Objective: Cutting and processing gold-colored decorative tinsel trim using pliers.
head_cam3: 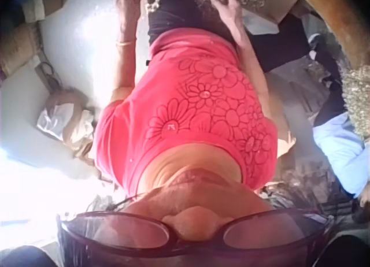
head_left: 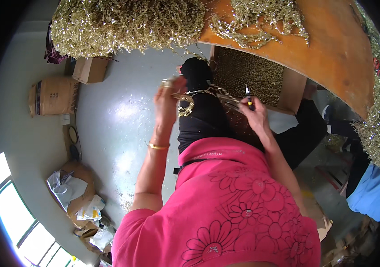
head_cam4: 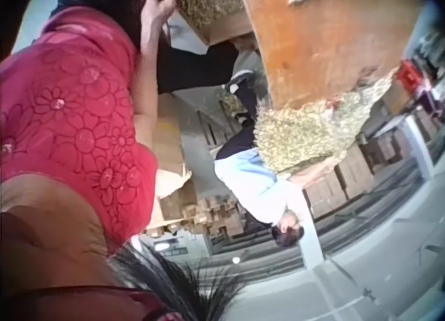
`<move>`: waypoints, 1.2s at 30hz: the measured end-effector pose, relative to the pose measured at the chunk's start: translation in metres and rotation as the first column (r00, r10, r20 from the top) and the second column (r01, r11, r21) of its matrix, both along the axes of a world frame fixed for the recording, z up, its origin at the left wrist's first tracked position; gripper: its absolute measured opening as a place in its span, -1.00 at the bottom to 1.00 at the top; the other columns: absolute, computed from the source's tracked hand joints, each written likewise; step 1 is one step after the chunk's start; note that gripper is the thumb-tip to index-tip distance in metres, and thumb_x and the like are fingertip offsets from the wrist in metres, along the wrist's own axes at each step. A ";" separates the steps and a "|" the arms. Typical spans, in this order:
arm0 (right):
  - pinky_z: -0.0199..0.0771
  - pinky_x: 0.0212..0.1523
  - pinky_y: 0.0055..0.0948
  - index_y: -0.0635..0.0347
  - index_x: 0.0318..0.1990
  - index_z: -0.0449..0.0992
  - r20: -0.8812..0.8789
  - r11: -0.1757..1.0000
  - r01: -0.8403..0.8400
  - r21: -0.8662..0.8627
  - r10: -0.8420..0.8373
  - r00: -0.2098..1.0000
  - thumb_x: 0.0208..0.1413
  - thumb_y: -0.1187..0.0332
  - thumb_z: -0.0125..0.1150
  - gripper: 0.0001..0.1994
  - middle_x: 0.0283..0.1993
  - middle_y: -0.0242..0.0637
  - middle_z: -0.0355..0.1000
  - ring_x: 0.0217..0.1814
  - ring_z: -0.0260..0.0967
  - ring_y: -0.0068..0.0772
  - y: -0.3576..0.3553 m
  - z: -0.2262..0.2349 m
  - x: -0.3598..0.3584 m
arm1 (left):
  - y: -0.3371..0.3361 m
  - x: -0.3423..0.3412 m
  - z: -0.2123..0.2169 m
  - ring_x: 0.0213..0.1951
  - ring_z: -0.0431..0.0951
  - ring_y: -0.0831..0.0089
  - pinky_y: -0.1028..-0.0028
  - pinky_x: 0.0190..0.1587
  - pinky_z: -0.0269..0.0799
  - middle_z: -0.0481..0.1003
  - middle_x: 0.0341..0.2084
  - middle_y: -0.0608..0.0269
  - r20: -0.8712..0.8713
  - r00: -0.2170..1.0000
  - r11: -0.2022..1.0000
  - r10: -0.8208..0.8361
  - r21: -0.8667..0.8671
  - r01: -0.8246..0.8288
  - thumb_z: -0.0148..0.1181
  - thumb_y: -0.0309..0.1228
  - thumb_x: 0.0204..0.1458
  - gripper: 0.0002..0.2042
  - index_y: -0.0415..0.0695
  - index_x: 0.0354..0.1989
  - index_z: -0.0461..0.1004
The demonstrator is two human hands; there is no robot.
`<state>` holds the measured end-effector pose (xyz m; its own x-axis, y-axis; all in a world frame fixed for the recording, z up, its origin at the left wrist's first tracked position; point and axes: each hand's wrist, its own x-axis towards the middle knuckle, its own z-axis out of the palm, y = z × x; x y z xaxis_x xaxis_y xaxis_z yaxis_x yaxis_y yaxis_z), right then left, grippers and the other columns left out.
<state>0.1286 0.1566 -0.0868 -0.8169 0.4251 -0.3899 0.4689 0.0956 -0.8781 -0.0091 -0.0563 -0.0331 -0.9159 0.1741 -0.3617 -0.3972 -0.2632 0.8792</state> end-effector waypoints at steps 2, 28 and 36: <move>0.33 -0.27 -0.43 0.24 -0.33 0.37 0.131 0.865 -0.180 0.469 0.133 0.982 -0.14 0.46 0.17 -0.82 -0.39 -0.24 0.34 -0.33 0.34 -0.28 0.007 -0.002 0.004 | -0.024 -0.002 0.018 -0.45 0.49 0.41 0.50 -0.39 0.42 0.46 -0.39 0.13 -0.027 0.991 0.988 0.132 -0.075 -0.134 -0.14 -0.32 0.11 -0.74 -0.26 -0.18 0.35; 0.33 -0.31 -0.39 0.19 -0.31 0.37 -0.271 0.853 -0.498 0.154 0.522 0.809 -0.16 0.22 0.24 -0.70 -0.42 -0.21 0.40 -0.35 0.38 -0.23 -0.037 -0.057 -0.073 | -0.194 -0.057 0.108 -0.72 -0.04 0.63 0.62 -0.64 -0.06 0.09 -0.69 0.36 -0.174 0.870 0.865 0.461 0.306 -0.398 -0.30 -0.50 0.08 -0.84 -0.20 -0.52 0.18; 0.31 -0.27 -0.45 0.20 -0.33 0.41 -0.135 0.891 -0.149 0.430 0.226 0.965 -0.15 0.31 0.24 -0.76 -0.37 -0.24 0.39 -0.29 0.35 -0.38 -0.013 -0.065 -0.046 | -0.192 -0.057 0.082 -0.70 -0.01 0.64 0.63 -0.63 -0.04 0.22 -0.64 0.33 -0.176 0.894 0.892 0.411 0.278 -0.356 -0.29 -0.48 0.09 -0.79 -0.23 -0.23 0.31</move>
